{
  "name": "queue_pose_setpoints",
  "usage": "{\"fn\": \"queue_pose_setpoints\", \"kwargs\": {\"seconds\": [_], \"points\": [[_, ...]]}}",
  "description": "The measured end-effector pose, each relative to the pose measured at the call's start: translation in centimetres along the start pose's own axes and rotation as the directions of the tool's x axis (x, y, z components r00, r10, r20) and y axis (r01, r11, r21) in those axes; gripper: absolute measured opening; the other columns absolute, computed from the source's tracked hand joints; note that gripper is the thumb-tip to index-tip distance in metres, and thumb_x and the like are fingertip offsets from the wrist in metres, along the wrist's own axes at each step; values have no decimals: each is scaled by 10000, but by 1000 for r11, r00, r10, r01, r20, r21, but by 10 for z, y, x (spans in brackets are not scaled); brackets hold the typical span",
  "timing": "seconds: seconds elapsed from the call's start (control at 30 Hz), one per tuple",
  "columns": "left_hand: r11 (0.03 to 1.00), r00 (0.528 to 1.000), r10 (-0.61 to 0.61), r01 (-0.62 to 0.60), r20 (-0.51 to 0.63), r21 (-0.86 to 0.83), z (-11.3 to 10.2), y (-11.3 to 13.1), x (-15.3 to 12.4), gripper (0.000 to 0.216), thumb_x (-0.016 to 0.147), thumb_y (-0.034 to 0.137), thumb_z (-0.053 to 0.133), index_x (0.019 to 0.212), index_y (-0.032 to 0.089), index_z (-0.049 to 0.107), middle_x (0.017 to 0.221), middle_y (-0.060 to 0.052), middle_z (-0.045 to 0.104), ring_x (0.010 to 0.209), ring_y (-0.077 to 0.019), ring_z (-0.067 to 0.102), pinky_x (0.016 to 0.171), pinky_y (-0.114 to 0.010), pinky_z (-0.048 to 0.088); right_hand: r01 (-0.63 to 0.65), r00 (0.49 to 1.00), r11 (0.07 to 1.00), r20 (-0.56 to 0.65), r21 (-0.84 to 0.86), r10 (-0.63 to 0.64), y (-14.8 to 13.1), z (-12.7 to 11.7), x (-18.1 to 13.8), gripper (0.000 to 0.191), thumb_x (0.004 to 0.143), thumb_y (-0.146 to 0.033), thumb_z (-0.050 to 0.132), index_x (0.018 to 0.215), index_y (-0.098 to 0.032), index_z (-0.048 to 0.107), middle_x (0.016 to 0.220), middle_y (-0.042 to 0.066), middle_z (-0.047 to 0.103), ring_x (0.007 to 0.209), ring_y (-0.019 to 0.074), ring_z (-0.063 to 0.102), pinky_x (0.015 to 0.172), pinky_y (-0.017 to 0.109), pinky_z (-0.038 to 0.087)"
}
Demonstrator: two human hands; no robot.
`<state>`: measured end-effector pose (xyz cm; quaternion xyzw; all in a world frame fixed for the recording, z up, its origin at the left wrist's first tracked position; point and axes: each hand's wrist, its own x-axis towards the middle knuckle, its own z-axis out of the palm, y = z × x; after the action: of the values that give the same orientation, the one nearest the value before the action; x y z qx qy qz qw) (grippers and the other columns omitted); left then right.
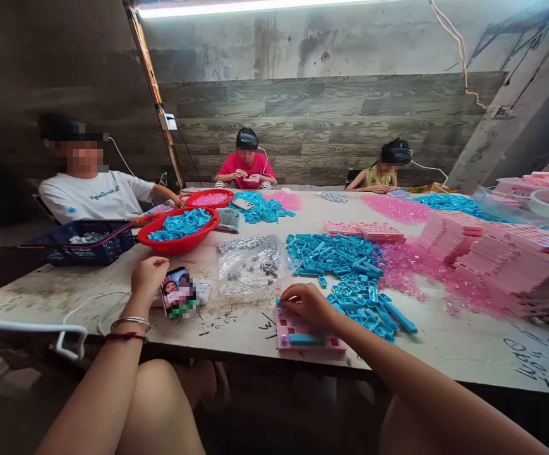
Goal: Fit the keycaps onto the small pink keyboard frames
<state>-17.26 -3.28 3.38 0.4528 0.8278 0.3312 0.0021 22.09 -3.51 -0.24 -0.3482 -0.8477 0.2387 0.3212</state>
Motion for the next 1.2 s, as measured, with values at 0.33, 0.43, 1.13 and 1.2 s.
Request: {"fn": "queue_pose_setpoints", "kwargs": {"seconds": [0.33, 0.43, 1.13, 1.2], "points": [[992, 993, 95, -100, 65, 71, 8, 10, 1, 302, 696, 331, 511, 869, 156, 685, 864, -91, 689, 774, -252, 616, 640, -299, 440, -137, 988, 979, -47, 153, 146, 1, -3, 0, 118, 711, -177, 600, 755, -148, 705, 761, 55, 700, 712, 167, 650, 661, 266, 532], [980, 984, 180, -179, -5, 82, 8, 22, -4, 297, 704, 295, 500, 884, 143, 680, 901, -105, 675, 841, -258, 602, 715, -313, 447, -134, 990, 980, -22, 150, 139, 2, -2, -1, 133, 701, -153, 593, 764, -155, 710, 775, 51, 703, 713, 164, 653, 653, 256, 535], [743, 484, 667, -382, 566, -549, 78, 145, -143, 226, 706, 282, 585, 815, 139, 722, 731, -41, 700, 696, -170, 608, 600, -215, 405, 191, 978, 968, 119, -163, -173, -3, -9, -9, 188, 780, -145, 545, 831, -177, 724, 929, 66, 701, 817, 155, 655, 746, 223, 489], [720, 441, 693, -398, 570, -568, 79, 146, -140, 223, 714, 281, 569, 803, 152, 729, 756, -41, 702, 724, -170, 611, 619, -213, 407, 188, 979, 969, 109, -161, -172, -2, -8, -10, 184, 784, -153, 549, 855, -171, 718, 940, 73, 698, 829, 159, 653, 761, 234, 490]]}}
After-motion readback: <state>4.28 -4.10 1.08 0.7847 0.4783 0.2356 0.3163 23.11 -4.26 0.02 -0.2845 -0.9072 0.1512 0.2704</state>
